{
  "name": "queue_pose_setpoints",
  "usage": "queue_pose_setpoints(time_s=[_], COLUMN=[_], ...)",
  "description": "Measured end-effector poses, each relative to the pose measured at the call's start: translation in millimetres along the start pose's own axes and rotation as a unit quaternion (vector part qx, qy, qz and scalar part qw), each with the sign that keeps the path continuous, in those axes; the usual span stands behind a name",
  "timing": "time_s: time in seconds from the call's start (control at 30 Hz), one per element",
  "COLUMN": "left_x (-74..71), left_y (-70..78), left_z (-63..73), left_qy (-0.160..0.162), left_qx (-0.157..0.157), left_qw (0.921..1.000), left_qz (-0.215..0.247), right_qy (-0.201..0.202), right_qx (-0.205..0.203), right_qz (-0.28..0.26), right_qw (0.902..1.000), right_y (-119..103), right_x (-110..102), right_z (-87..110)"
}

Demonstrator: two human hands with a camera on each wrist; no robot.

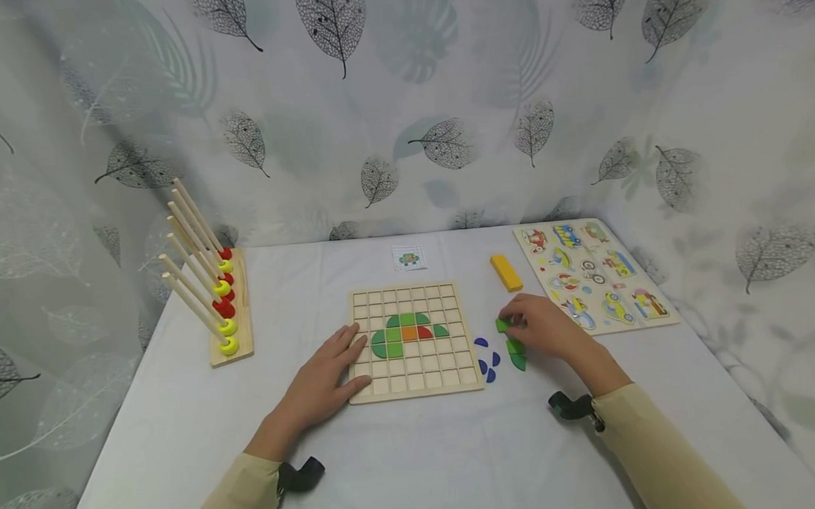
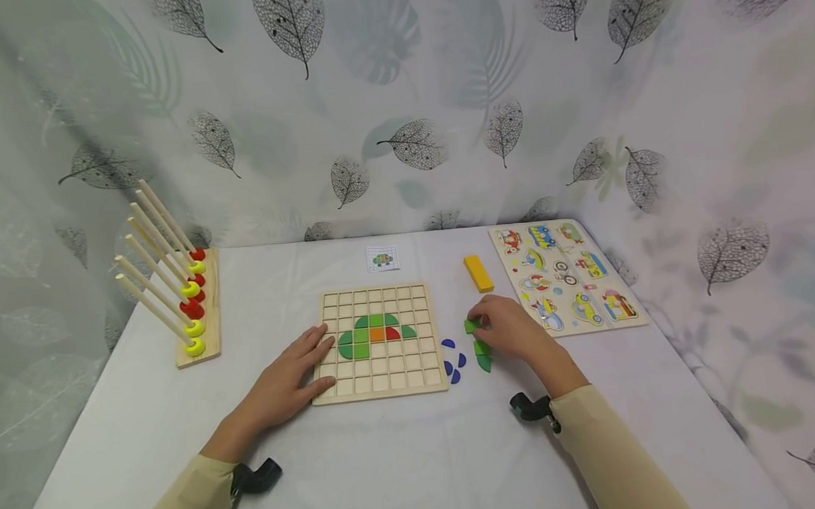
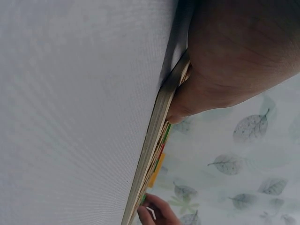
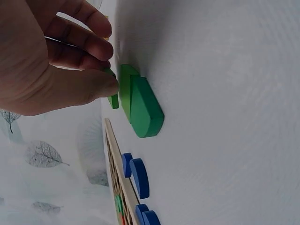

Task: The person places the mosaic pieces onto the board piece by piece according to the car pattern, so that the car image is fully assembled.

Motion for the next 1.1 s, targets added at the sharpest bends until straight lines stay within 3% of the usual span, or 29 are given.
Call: queue_pose_setpoints(time_s=[0.43,1.1], left_x=[-3.1,0.6], left_y=[0.4,-0.7], left_z=[-1.7,0.8], left_qy=[0.003,-0.006], left_qx=[-0.001,-0.003], left_qw=[1.0000,1.0000], left_qz=[0.003,0.003], right_qy=[0.031,0.052], right_qx=[-0.017,-0.079], right_qz=[-0.001,-0.001], right_qw=[0.9994,0.9955], right_y=[-23,-62], right_x=[-17,-18], right_z=[2.2,-1.6])
Point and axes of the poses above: each hand's wrist, its own z-axis away from the middle knuckle, its own x-axis out of the palm, y = z × x, the point moved 8 cm from there along -z, towards the middle knuckle, and after that the axes turned 8 degrees about y, right-handed, at the moved point
